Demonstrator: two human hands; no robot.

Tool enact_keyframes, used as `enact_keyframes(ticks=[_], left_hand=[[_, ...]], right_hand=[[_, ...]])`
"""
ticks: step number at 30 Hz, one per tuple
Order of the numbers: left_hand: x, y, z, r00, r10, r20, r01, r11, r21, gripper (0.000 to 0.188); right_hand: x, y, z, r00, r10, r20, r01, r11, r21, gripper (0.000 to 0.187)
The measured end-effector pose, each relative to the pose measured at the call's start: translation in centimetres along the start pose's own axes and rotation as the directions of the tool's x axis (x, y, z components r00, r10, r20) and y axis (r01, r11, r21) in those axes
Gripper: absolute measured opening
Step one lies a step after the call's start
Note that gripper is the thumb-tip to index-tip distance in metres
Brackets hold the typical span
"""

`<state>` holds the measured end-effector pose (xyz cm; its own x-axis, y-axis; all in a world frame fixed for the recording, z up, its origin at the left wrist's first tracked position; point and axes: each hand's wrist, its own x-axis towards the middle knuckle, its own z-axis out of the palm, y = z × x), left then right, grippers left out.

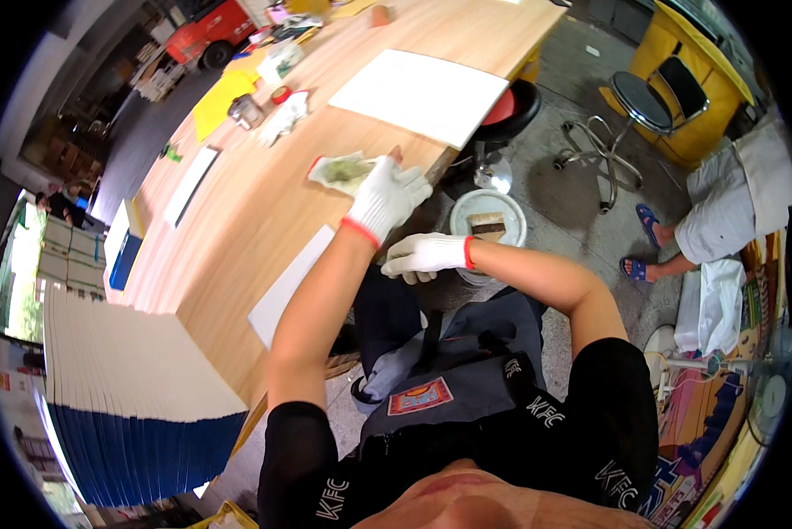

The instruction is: The person applies glue to the spine of a stack of white paper using a brush, then wraps a blue cover around the stack to form a notebook. The person repeats this process for several stacks, placing the finished notebooks on a nearby shelf.

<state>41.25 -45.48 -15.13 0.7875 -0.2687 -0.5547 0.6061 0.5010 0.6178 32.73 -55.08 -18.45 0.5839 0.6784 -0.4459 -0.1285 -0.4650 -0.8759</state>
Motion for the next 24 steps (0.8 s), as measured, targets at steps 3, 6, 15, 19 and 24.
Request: enact_keyframes(ticks=[3,6,15,19,24], left_hand=[[6.5,-1.9,4.5,0.990,-0.114,-0.078,0.105,0.989,-0.109,0.045],[13.7,-4.3,2.8,0.973,0.232,0.001,-0.203,0.850,0.486,0.037],[12.6,-0.7,6.6,0.902,0.388,-0.189,-0.328,0.900,0.287,0.012],[8.3,4.5,3.9,0.980,0.194,-0.033,-0.171,0.923,0.346,0.012],[1.2,8.9,-3.1,0.959,0.268,-0.096,-0.179,0.829,0.530,0.017]], right_hand=[[-2.4,2.6,-1.5,0.998,0.032,-0.062,-0.027,0.997,0.072,0.032],[-3.4,5.1,-2.6,0.997,0.020,-0.072,-0.004,0.976,0.216,0.032],[-3.0,15.8,-15.4,0.790,0.164,-0.590,0.243,0.800,0.548,0.051],[-3.2,28.0,-25.1,0.715,-0.207,-0.668,0.682,0.417,0.601,0.077],[-0.2,15.9,-21.2,0.904,-0.011,-0.428,0.385,0.459,0.801,0.039]])
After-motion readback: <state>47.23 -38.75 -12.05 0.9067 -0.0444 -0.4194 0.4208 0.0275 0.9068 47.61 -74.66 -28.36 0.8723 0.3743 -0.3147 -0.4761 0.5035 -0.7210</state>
